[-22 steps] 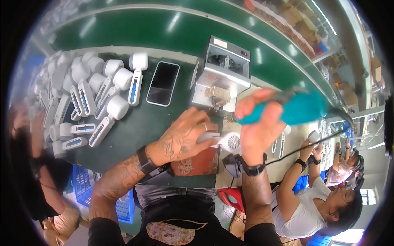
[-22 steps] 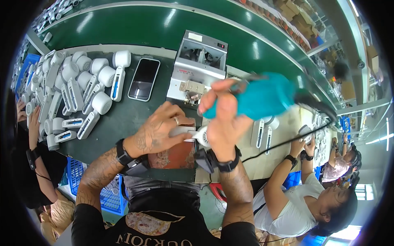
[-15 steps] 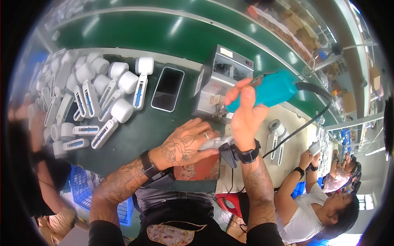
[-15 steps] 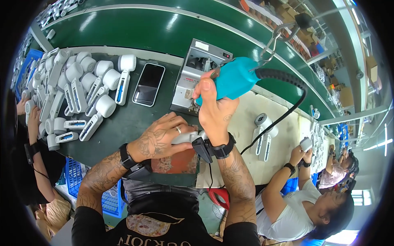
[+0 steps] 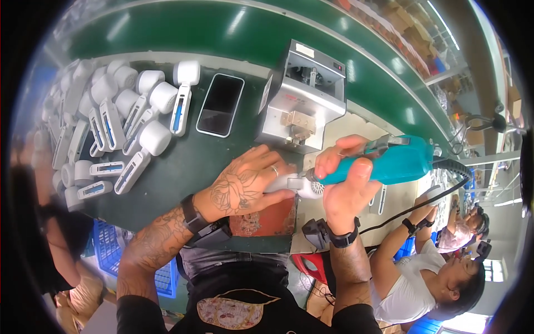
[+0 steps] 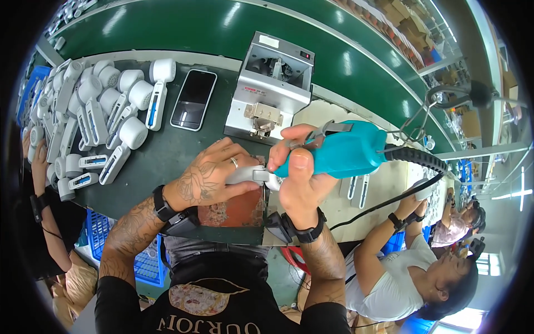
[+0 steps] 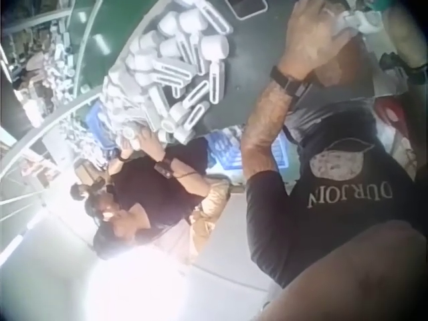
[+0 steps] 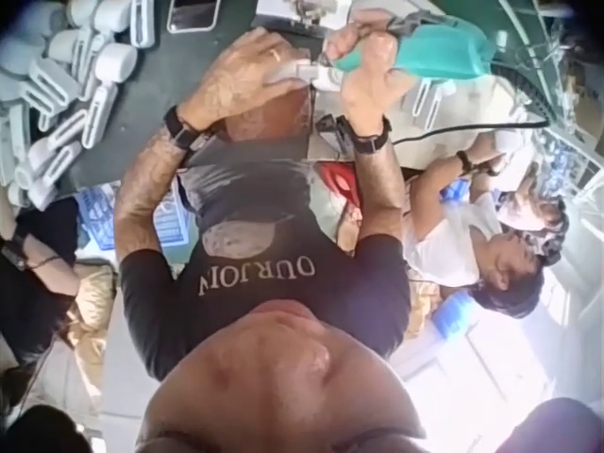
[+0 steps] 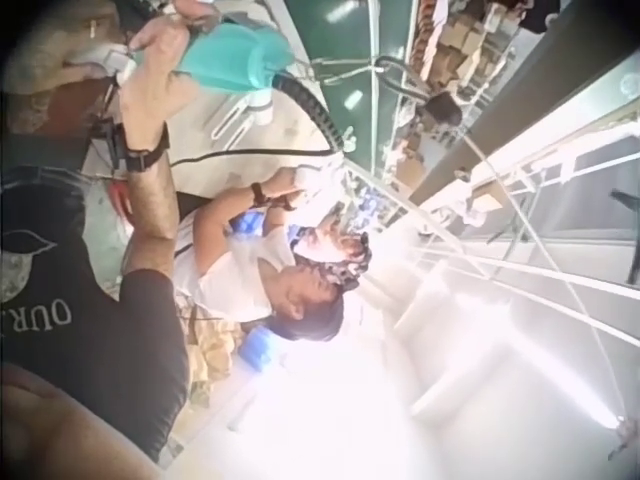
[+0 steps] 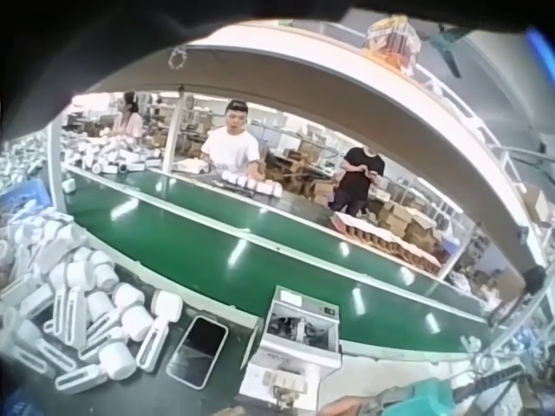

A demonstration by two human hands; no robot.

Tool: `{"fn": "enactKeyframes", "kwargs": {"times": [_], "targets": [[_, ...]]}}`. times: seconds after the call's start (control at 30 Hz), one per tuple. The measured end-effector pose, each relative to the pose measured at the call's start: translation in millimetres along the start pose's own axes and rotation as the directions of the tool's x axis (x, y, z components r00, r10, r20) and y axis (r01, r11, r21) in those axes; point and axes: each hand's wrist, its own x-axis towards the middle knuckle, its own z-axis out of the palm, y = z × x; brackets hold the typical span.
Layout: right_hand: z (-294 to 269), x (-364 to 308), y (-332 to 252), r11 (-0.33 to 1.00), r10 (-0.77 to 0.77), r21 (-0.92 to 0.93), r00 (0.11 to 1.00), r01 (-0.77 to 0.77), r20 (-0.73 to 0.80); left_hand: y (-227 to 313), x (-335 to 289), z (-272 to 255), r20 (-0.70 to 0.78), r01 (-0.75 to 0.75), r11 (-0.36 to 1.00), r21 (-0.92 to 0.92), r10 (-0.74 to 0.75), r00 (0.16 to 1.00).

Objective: The person picks up a white plastic component from a pile, places it on a red block, and uses a teal power tool on it before setting it aside and repeating the process.

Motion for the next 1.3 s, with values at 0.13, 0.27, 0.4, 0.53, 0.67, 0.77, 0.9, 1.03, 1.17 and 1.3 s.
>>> {"fn": "enactKeyframes", "kwargs": {"times": [0.13, 0.27, 0.4, 0.53, 0.67, 0.77, 0.9, 1.03, 1.17, 1.3], "targets": [[-5.8, -1.5, 8.4, 1.000, -0.003, 0.015, 0.999, 0.002, 0.055, -0.2, -0.3, 1.0, 0.000, 0.012, 1.000, -0.018, -0.012, 1.000], [-4.2, -3.3, 16.8, 0.999, -0.009, 0.043, 0.999, 0.007, 0.053, 0.4, -0.9, 0.5, 0.015, 0.027, 0.999, -0.024, -0.027, 1.000], [-1.4, -2.4, 27.6, 0.998, -0.038, 0.047, 0.994, 0.034, 0.100, 0.7, 0.5, -1.8, 0.037, 0.024, 1.000, 0.005, -0.024, 0.999], [-1.9, -3.3, 25.5, 0.996, -0.003, 0.090, 0.994, -0.007, 0.107, 3.6, 1.5, -2.0, 0.052, 0.002, 0.996, 0.093, -0.007, 0.999], [0.1, -2.1, 24.7, 1.000, 0.006, 0.016, 0.992, -0.008, 0.129, -1.4, 1.0, -3.5, 0.066, -0.061, 0.992, 0.109, 0.054, 0.996], [3.0, 6.7, 13.9, 0.997, 0.036, -0.074, 0.995, -0.029, 0.095, 0.8, -0.3, -6.4, 0.094, -0.022, 0.998, 0.062, 0.016, 0.995], [20.3, 40.2, 13.6, 0.989, -0.138, -0.049, 0.990, 0.138, 0.004, 1.7, -1.5, -10.0, 0.103, -0.020, 0.999, 0.035, 0.016, 0.995], [27.1, 48.3, 29.6, 0.988, -0.136, -0.072, 0.991, 0.136, 0.007, 3.5, -1.0, -8.2, 0.088, -0.018, 1.000, 0.010, 0.017, 0.996], [22.7, 43.2, 29.3, 0.991, -0.121, -0.056, 0.990, 0.125, 0.077, 1.4, -2.0, -4.2, 0.064, -0.026, 1.000, 0.017, 0.025, 0.998], [19.0, 14.2, 4.3, 0.998, 0.057, -0.015, 0.998, -0.057, 0.033, 0.4, -5.1, -7.6, 0.054, -0.025, 0.997, 0.066, 0.021, 0.998]]}}
